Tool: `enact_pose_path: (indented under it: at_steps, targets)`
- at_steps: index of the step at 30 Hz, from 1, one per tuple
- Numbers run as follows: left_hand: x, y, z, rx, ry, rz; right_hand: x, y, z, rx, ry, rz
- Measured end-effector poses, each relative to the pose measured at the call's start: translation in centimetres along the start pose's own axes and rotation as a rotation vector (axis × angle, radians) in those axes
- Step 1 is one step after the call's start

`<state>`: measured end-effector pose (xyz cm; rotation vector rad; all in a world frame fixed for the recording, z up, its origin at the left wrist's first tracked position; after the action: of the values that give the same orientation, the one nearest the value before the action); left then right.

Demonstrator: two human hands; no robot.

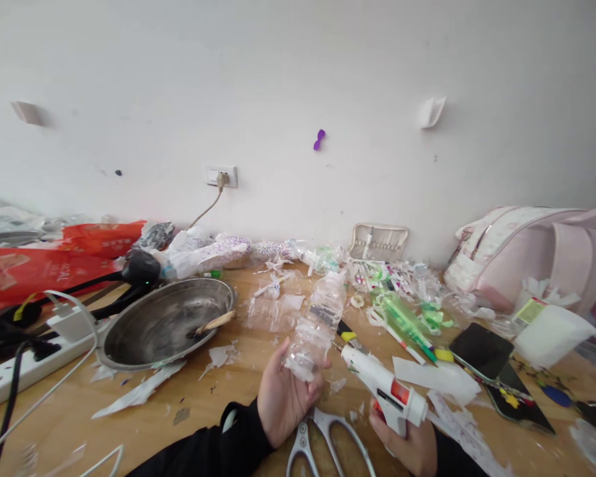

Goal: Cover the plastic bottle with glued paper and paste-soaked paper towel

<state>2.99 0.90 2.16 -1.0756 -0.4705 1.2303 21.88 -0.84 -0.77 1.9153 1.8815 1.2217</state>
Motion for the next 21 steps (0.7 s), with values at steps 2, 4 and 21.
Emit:
enact_pose_path:
  at_steps: [2, 4, 21]
  targets:
    - [-0.02, 0.03, -0.04, 0.001, -0.001, 0.010, -0.02, 0.04, -0.08, -0.008, 0.023, 0.004]
    - [-0.02, 0.03, -0.07, 0.001, -0.003, 0.008, -0.04, 0.09, -0.05, -0.012, 0.042, 0.012]
    - [0.05, 0.17, -0.38, 0.000, 0.011, 0.014, -0.04, -0.14, 0.43, -0.143, 0.116, 0.048]
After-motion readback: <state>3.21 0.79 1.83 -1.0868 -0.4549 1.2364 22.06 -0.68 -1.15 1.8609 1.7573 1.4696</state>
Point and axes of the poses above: each hand's wrist, its own x-axis towards the middle knuckle, its own y-axis out of the back of the hand, z = x × y, the point moved 3 cm from there along x, towards the middle knuckle, and after that the axes turned 2 degrees about y, right-handed, at the moved point
